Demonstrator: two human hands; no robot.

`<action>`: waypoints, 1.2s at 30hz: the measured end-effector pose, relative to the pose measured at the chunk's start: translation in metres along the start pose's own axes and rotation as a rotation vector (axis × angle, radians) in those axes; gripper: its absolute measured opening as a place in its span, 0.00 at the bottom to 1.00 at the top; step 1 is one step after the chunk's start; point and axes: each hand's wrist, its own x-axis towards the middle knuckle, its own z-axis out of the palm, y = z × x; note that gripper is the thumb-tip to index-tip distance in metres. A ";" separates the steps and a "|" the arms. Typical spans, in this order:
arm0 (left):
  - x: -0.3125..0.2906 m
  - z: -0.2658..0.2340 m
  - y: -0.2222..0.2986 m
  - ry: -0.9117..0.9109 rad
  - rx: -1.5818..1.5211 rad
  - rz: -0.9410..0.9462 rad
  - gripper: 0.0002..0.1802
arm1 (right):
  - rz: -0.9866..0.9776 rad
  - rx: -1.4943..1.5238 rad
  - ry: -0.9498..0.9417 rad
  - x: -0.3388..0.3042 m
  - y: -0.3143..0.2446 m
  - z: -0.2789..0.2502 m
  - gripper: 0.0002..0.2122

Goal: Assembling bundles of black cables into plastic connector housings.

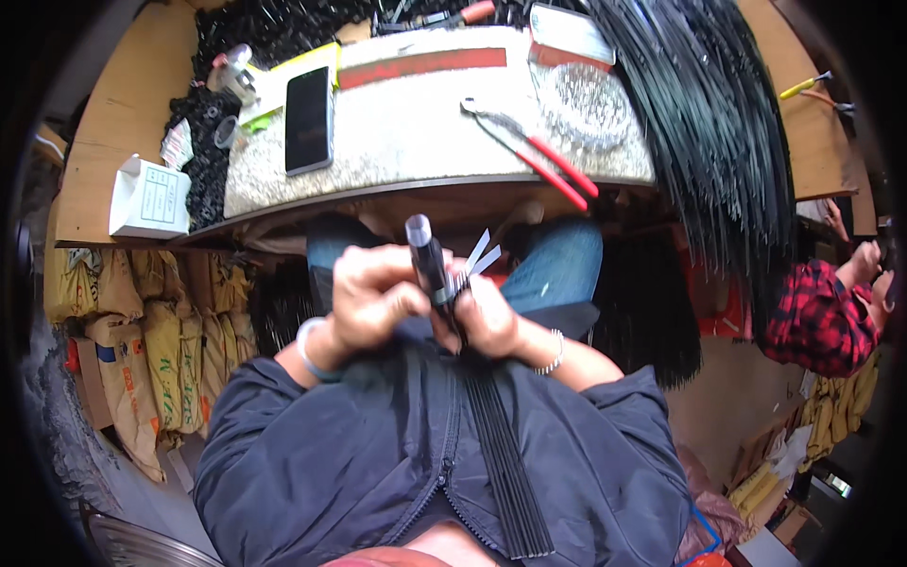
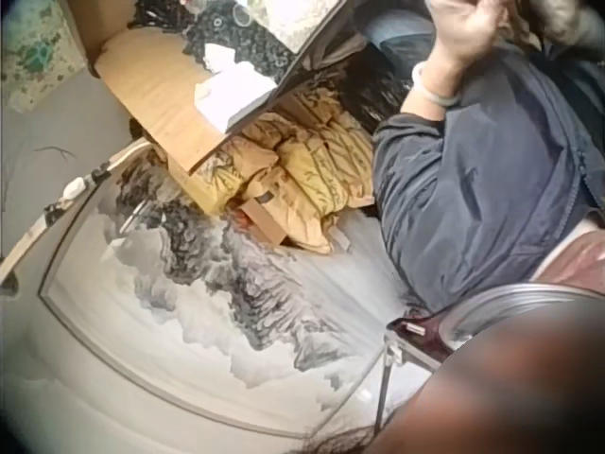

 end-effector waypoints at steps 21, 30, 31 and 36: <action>0.066 -0.028 -0.028 0.195 -0.340 -0.006 0.32 | -0.171 -0.038 0.342 0.087 0.001 -0.007 0.25; 0.055 0.015 -0.008 0.516 0.138 0.173 0.18 | -0.443 -0.261 0.643 0.085 0.025 0.008 0.17; 0.057 0.014 -0.008 0.531 0.087 0.151 0.16 | -0.353 -0.271 0.620 0.080 0.021 0.009 0.15; 0.059 -0.008 -0.028 0.391 -0.170 0.187 0.13 | -0.385 0.326 0.673 0.077 0.014 0.017 0.08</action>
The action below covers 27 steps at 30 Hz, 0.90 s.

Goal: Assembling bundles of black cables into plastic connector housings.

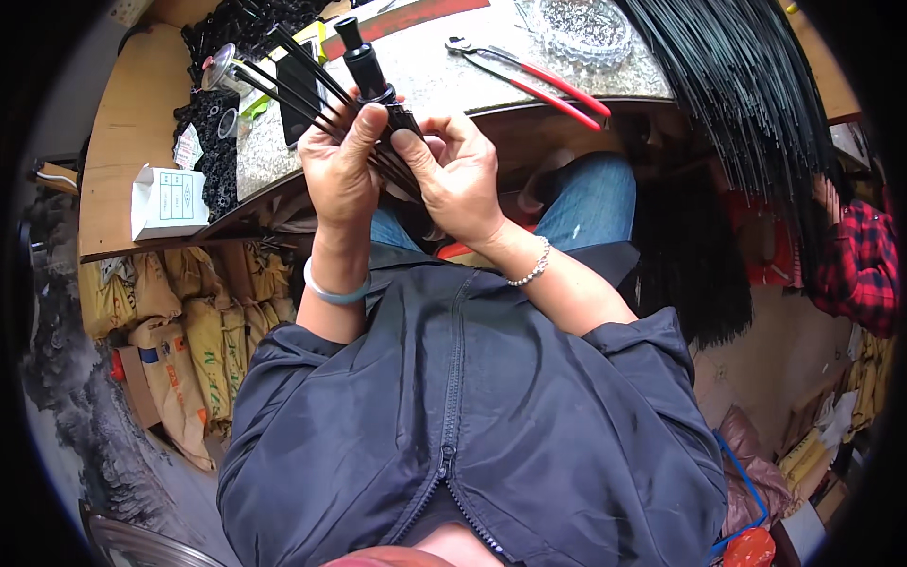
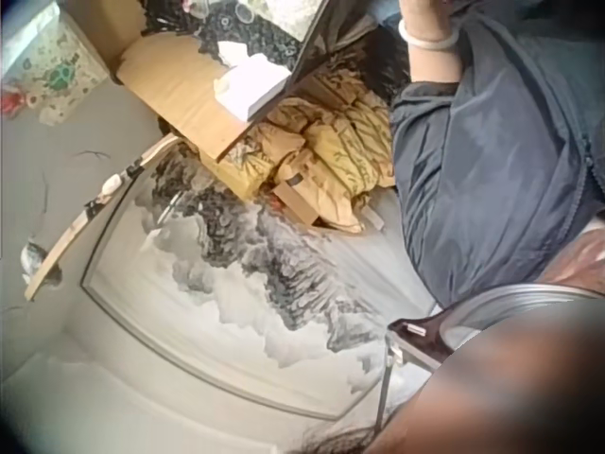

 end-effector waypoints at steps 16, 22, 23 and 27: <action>-0.008 0.000 -0.010 0.010 -0.074 0.060 0.15 | 0.238 -0.007 -0.081 0.012 -0.002 -0.016 0.08; -0.006 -0.002 -0.008 -0.038 -0.093 -0.008 0.16 | 0.217 0.012 -0.055 0.009 -0.002 -0.013 0.08; -0.007 -0.001 -0.007 -0.021 -0.032 0.018 0.17 | 0.216 0.012 -0.055 0.009 -0.001 -0.010 0.08; -0.008 0.001 -0.008 0.122 0.252 0.211 0.16 | 0.150 0.114 -0.021 0.006 -0.002 -0.004 0.07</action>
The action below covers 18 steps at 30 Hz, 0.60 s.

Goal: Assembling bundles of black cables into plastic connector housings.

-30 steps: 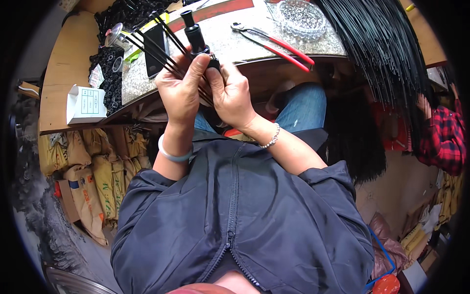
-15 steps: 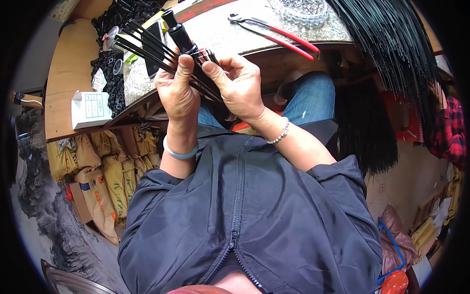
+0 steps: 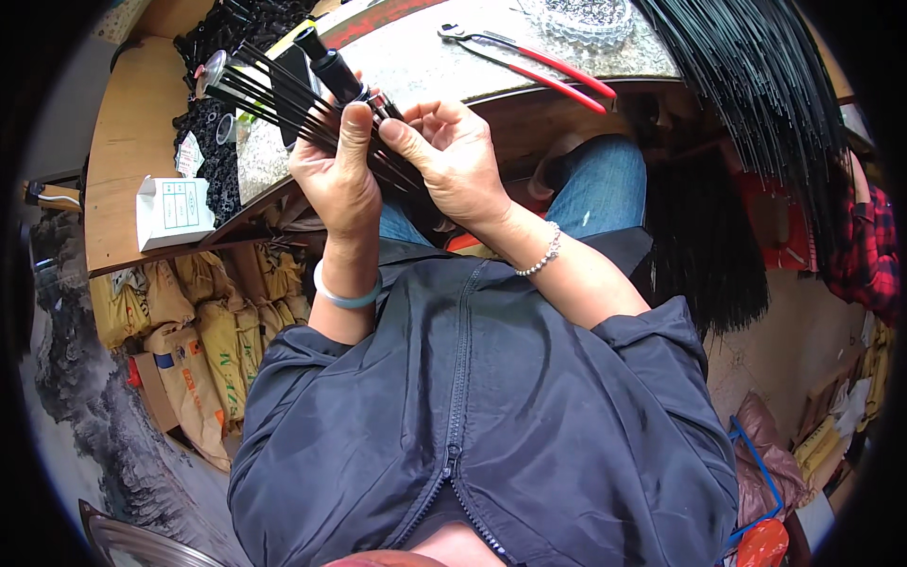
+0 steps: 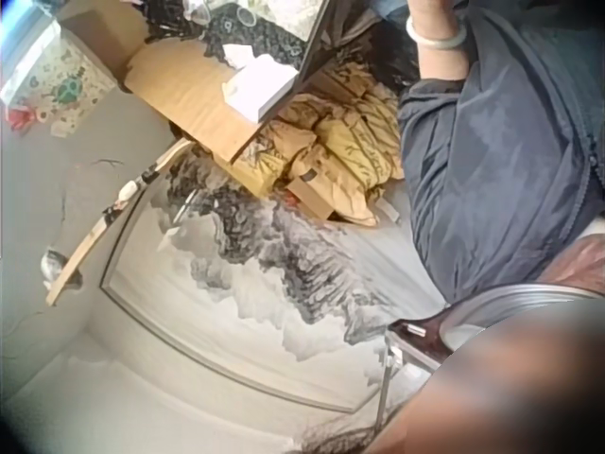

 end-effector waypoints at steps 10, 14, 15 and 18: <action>-0.007 0.007 -0.007 0.039 -0.148 0.033 0.15 | 0.115 -0.053 -0.055 0.004 0.000 -0.004 0.07; -0.006 0.003 -0.009 -0.001 -0.178 0.023 0.15 | 0.142 0.011 -0.081 0.005 -0.006 -0.005 0.06; -0.007 0.004 -0.007 0.000 -0.177 0.024 0.15 | 0.144 0.012 -0.082 0.004 -0.007 -0.002 0.06; -0.007 0.009 0.000 0.017 -0.170 0.017 0.16 | 0.096 0.120 -0.025 0.003 -0.008 0.002 0.06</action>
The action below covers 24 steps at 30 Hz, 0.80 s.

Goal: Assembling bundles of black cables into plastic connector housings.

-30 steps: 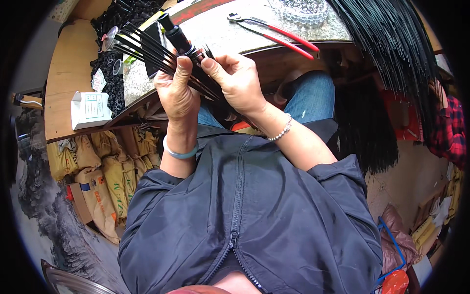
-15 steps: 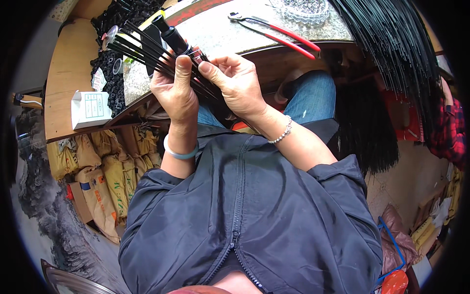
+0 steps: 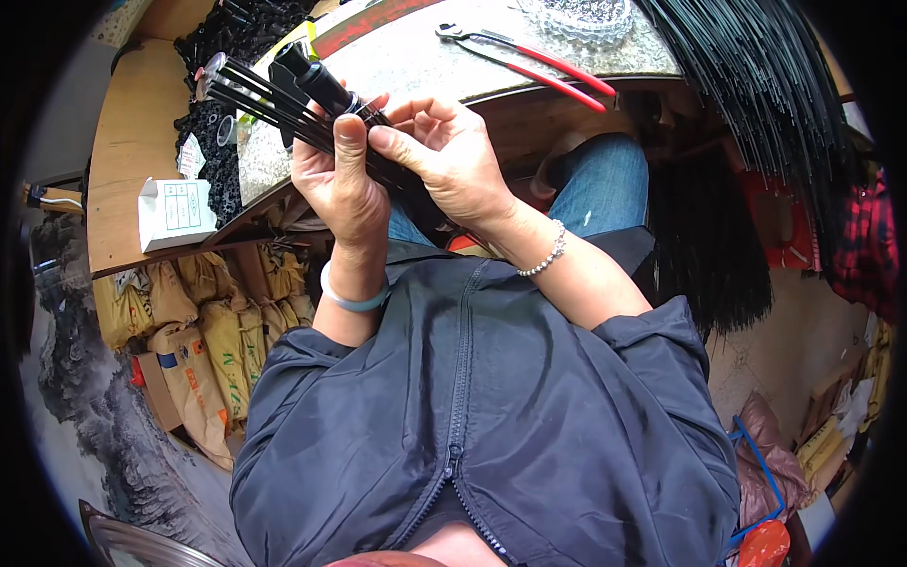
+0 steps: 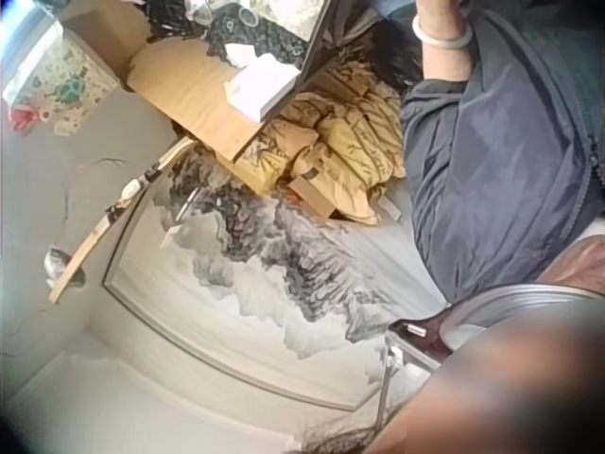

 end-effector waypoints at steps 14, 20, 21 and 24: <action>0.004 -0.002 -0.002 -0.006 -0.075 -0.044 0.15 | 0.066 -0.062 -0.081 0.001 0.000 -0.008 0.05; 0.003 -0.011 -0.006 -0.053 -0.049 -0.049 0.18 | 0.215 -0.031 -0.160 0.010 -0.004 -0.014 0.05; 0.003 -0.013 -0.008 -0.067 -0.022 -0.040 0.21 | 0.192 -0.050 -0.148 0.012 -0.002 -0.013 0.06; 0.005 -0.019 -0.011 -0.109 0.020 -0.076 0.23 | 0.139 -0.123 -0.135 0.014 -0.001 -0.010 0.07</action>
